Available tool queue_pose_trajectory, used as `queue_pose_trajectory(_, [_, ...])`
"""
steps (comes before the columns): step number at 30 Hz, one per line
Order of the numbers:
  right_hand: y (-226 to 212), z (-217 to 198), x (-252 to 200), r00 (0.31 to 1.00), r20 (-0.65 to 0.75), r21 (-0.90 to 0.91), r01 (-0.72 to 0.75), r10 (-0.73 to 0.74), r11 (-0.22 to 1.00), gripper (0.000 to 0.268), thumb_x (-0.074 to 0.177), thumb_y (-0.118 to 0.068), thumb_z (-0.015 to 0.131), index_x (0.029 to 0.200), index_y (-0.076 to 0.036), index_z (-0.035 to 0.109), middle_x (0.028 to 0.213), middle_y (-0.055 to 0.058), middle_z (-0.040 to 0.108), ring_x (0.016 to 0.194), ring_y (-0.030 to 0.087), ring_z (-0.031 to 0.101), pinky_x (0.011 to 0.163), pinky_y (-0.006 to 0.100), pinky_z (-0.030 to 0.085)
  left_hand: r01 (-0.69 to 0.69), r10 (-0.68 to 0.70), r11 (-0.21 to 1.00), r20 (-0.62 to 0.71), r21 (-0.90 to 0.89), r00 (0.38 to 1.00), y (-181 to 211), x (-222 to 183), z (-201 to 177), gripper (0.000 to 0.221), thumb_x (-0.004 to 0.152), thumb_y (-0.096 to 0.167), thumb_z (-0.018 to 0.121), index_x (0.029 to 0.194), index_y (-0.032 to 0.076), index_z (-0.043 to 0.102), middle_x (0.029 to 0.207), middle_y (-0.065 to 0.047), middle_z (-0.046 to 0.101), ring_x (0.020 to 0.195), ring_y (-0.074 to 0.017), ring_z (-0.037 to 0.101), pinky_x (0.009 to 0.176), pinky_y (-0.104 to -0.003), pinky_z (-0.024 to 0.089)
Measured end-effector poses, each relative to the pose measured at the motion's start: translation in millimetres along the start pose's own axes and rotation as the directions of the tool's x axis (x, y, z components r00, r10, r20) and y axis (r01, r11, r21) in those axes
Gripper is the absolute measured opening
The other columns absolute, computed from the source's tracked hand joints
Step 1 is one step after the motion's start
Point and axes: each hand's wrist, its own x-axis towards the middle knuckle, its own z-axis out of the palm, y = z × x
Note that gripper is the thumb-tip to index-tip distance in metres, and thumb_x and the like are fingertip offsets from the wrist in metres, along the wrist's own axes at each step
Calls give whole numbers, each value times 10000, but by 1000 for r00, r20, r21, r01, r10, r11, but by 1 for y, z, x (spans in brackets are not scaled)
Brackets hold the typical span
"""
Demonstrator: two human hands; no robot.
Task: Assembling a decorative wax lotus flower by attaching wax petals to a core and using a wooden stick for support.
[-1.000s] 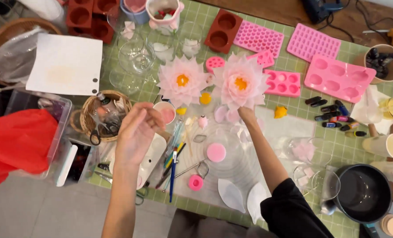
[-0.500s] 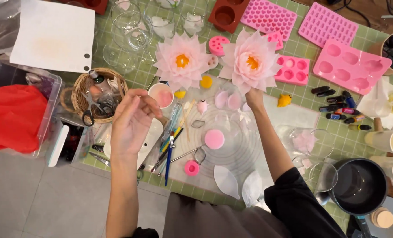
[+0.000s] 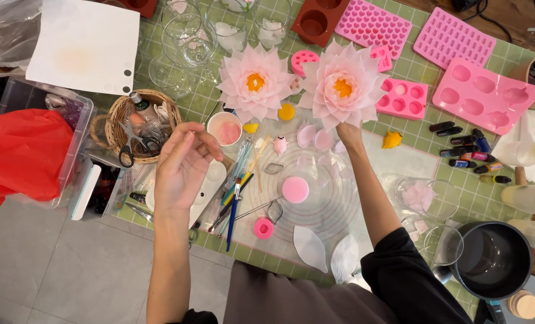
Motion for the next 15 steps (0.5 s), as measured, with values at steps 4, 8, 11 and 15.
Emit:
queue_pose_trajectory(4, [0, -1, -1, 999, 12, 40, 45, -46, 998, 503, 1008, -158, 716, 1443, 2, 519, 1423, 86, 585, 1306, 180, 567, 1121, 322, 459, -3, 3, 999, 7, 32, 1000, 2, 10, -1, 190, 1117, 151, 515, 1234, 29, 599, 1018, -162, 673, 958, -258, 652, 895, -400, 526])
queue_pose_trajectory(8, [6, -6, -1, 997, 57, 78, 46, -50, 996, 456, 1030, -145, 698, 1436, 0, 550, 1423, 84, 601, 1314, 183, 574, 1132, 321, 465, -25, 28, 991, -24, 133, 999, 1, 37, -20, 189, 1106, 147, 522, 1229, 31, 605, 1016, -159, 695, 931, -248, 671, 873, -394, 543])
queue_pose_trajectory(11, [9, -5, -2, 993, 75, 27, 87, -89, 996, 458, 1026, -133, 698, 1435, 2, 543, 1422, 88, 596, 1313, 189, 570, 1138, 325, 455, -63, 95, 957, -99, 284, 991, -4, 58, -45, 191, 1094, 149, 538, 1227, 32, 609, 1026, -154, 717, 907, -228, 690, 872, -372, 558])
queue_pose_trajectory(15, [-3, 0, -3, 999, 30, 27, 30, -31, 999, 485, 1011, -149, 702, 1438, -4, 523, 1410, 81, 596, 1284, 179, 581, 1099, 316, 477, -73, 150, 918, -171, 389, 974, -13, 69, -66, 193, 1089, 156, 552, 1223, 29, 607, 1035, -147, 730, 875, -201, 704, 860, -344, 571])
